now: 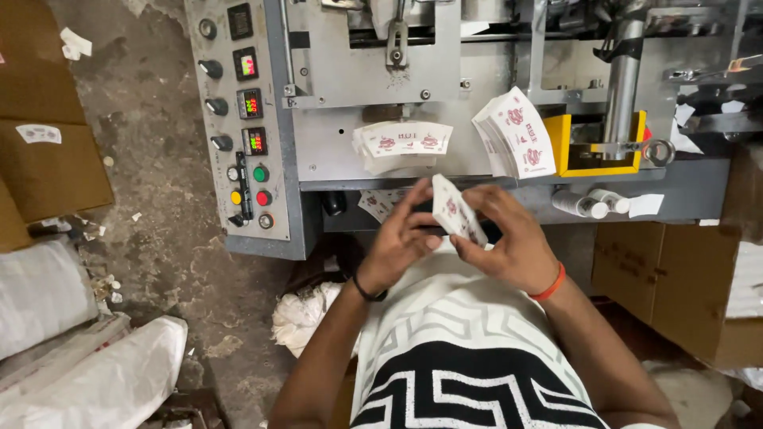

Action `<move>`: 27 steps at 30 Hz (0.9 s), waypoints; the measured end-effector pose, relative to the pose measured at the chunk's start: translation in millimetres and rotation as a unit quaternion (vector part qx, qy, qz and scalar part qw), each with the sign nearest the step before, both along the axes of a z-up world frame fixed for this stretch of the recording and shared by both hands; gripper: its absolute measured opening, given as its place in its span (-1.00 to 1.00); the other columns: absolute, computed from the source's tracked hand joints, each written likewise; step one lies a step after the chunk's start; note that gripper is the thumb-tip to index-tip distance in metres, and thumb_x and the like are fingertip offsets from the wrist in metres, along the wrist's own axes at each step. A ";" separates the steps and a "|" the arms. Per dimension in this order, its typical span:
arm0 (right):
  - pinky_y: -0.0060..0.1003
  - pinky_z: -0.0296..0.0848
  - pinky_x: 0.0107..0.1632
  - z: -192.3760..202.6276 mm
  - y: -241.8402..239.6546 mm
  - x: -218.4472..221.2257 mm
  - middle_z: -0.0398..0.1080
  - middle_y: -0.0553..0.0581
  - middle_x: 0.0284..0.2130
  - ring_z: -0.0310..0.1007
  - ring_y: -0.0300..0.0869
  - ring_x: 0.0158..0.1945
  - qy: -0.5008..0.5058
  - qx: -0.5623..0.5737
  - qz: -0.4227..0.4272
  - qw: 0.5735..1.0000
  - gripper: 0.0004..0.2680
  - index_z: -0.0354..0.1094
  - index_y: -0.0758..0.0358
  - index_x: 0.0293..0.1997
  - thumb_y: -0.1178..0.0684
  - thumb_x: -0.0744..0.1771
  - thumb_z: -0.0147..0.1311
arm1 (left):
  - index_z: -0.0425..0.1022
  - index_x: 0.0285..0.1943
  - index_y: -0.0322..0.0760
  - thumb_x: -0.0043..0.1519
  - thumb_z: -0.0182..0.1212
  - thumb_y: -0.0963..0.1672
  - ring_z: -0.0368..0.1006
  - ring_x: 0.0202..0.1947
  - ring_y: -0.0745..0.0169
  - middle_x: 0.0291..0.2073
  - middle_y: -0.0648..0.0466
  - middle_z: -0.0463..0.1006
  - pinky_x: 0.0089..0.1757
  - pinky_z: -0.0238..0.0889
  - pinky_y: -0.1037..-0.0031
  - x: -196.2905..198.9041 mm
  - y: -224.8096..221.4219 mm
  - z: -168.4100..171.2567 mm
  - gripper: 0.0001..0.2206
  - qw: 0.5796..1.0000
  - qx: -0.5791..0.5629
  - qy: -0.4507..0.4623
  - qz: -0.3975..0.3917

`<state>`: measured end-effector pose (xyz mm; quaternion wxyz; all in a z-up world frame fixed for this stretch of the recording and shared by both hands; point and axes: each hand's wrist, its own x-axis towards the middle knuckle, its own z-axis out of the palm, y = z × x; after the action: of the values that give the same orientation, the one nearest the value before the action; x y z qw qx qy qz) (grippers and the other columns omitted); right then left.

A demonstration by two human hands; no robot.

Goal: Operating a paper cup manufacturing machine by feeding blanks and inspecting product.

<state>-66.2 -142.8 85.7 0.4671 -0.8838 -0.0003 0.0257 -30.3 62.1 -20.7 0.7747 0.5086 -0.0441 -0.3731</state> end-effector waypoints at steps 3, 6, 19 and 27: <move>-0.19 0.47 -0.01 7.1 8.1 -4.7 0.40 0.32 -0.03 0.49 0.04 -0.02 -0.009 -0.023 0.020 1.000 -0.61 0.39 0.38 0.11 0.10 0.21 0.34 | 0.09 0.57 -0.30 0.23 0.40 -0.12 0.41 0.24 0.22 0.33 0.00 0.35 0.20 0.38 0.37 4.6 -4.1 14.5 -0.27 0.992 -0.118 0.039 -0.032; -0.17 0.46 -0.08 10.7 13.4 -5.0 0.39 0.31 -0.05 0.47 0.04 -0.09 -0.053 -0.060 0.022 0.997 -0.66 0.44 0.33 0.08 0.09 0.22 0.32 | 0.26 0.48 -0.43 0.27 0.41 -0.14 0.40 0.27 0.27 0.33 0.03 0.35 0.25 0.35 0.38 14.7 -11.0 31.6 -0.40 0.993 -0.119 0.000 -0.024; -0.25 0.45 -0.18 -33.5 -14.3 -31.1 0.47 0.15 -0.26 0.50 -0.10 -0.26 -0.046 0.048 -0.083 0.994 -0.74 0.43 0.33 -0.09 0.00 0.23 0.23 | 0.60 -0.05 -0.27 0.14 0.51 -0.15 0.52 -0.19 0.32 -0.21 0.06 0.60 -0.13 0.39 0.56 19.8 -41.0 77.8 -0.75 0.942 -0.012 -0.322 0.094; -0.11 0.38 -0.39 -1.1 -16.6 63.7 0.36 0.17 -0.60 0.43 0.02 -0.49 -0.259 -0.273 -0.010 0.927 -0.64 0.27 0.18 -0.53 -0.10 0.15 0.56 | 0.37 0.29 -0.25 0.25 0.35 -0.19 0.53 -0.17 0.41 -0.16 0.08 0.60 -0.12 0.43 0.57 87.1 -35.3 124.6 -0.58 0.983 -0.045 -0.143 0.103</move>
<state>-2.5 -159.3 84.6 0.1921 -0.9530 -0.1057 -0.2093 56.9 26.8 103.9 0.8167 0.5232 -0.1190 -0.2122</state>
